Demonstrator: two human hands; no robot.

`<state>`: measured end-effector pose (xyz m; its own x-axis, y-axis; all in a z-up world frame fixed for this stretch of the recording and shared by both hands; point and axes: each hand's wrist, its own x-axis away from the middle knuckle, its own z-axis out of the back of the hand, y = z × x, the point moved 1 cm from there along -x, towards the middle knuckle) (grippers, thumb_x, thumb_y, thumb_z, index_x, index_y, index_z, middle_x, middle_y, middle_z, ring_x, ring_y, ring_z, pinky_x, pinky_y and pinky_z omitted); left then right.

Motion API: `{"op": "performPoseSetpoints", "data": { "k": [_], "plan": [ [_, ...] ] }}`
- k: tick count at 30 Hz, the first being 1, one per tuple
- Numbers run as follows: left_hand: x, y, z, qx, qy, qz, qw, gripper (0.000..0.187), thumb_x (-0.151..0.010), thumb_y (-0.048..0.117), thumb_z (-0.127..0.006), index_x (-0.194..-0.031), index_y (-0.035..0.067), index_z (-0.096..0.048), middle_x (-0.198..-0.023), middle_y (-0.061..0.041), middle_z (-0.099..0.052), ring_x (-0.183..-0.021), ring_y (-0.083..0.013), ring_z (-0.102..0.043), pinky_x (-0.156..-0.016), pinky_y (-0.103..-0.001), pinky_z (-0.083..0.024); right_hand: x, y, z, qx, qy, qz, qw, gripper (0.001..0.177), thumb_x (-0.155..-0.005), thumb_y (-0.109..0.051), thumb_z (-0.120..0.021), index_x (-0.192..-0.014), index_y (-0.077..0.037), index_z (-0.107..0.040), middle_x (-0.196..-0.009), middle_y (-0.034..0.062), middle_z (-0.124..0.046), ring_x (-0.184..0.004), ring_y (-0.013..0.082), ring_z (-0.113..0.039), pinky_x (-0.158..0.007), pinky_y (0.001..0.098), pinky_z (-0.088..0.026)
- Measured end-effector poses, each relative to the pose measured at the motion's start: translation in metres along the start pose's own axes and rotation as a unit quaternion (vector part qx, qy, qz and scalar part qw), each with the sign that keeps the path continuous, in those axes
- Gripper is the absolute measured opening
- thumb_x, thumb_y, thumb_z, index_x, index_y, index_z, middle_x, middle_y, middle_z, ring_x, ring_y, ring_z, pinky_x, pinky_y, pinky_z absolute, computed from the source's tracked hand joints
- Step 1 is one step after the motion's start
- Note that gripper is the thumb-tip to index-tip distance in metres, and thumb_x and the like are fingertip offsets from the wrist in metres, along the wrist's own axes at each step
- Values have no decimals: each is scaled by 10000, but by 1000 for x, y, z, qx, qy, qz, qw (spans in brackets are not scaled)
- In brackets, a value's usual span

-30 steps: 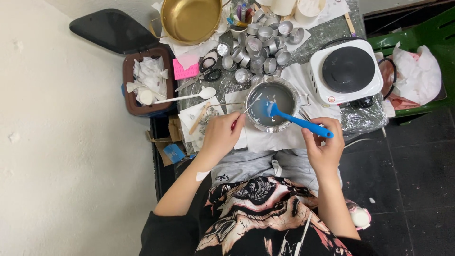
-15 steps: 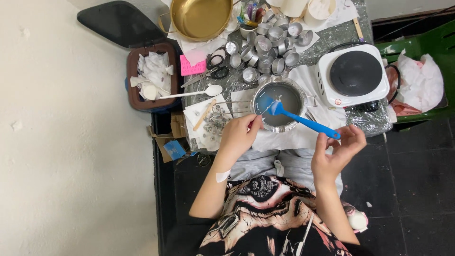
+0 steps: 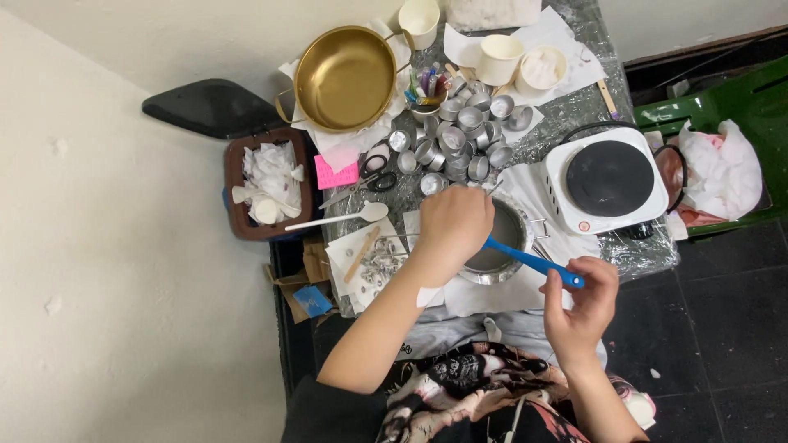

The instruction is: Stirring melted wax in a pot with a spatula at a candle-making station.

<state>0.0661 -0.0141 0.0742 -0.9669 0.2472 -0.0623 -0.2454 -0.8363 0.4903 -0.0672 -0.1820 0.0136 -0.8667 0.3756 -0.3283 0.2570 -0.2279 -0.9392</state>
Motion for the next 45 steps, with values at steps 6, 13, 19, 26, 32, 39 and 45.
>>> {"op": "performPoseSetpoints", "data": {
  "k": [6, 13, 19, 26, 32, 39, 45],
  "plan": [
    [42, 13, -25, -33, -105, 61, 992, 325, -958, 196, -583, -690, 69, -716, -619, -156, -681, -574, -344, -687, -594, -473, -521, -16, -10, 1, 47, -22, -8, 999, 399, -973, 145, -640, -1289, 27, -426, -1274, 111, -439, -1060, 147, -576, -774, 285, -645],
    [109, -7, -12, -87, -37, 104, 990, 220, -947, 159, -631, -778, 33, -693, -576, -101, -653, -486, -260, -646, -576, -412, -499, -12, -6, 7, 48, -26, -36, 998, 370, -986, 138, -626, -1276, 26, -427, -1288, 118, -425, -1070, 159, -592, -787, 295, -651],
    [100, -15, -9, -54, 34, 22, 998, 210, -953, 155, -661, -762, 73, -628, -603, -76, -637, -548, -256, -628, -599, -407, -473, -13, -6, 4, 41, -28, -46, 998, 359, -983, 137, -634, -1257, 28, -430, -1276, 120, -429, -1014, 174, -615, -786, 303, -647],
    [76, -21, -28, 11, 30, -36, 999, 247, -969, 178, -660, -742, 89, -618, -635, -74, -656, -570, -247, -651, -623, -399, -476, -27, 0, 8, 3, -145, -18, 989, 229, -976, 34, -656, -1167, -16, -539, -1047, 97, -634, -872, 143, -666, -735, 266, -569],
    [65, -24, -15, 0, 18, -48, 999, 263, -968, 221, -671, -740, 96, -629, -631, -76, -656, -585, -264, -656, -673, -435, -482, -43, -18, -8, -14, -339, 47, 940, 364, -833, -291, -812, -1074, -61, -665, -872, 48, -723, -755, 118, -648, -654, 247, -493],
    [59, -14, 9, 65, 42, -47, 996, 272, -942, 216, -709, -714, 96, -621, -620, -50, -636, -601, -258, -643, -669, -421, -447, -31, -40, -14, -40, -226, -131, 964, 395, -877, -221, -747, -1217, -44, -652, -861, 50, -702, -740, 110, -604, -692, 256, -478],
    [61, -9, 1, 84, 81, -142, 983, 107, -801, 189, -741, -760, 121, -669, -732, -21, -665, -721, -219, -634, -750, -379, -446, -55, -82, -41, 209, -227, 48, 950, 351, -751, -91, -869, -1074, -92, -731, -735, 27, -622, -703, 168, -567, -670, 292, -466]
  ]
}}
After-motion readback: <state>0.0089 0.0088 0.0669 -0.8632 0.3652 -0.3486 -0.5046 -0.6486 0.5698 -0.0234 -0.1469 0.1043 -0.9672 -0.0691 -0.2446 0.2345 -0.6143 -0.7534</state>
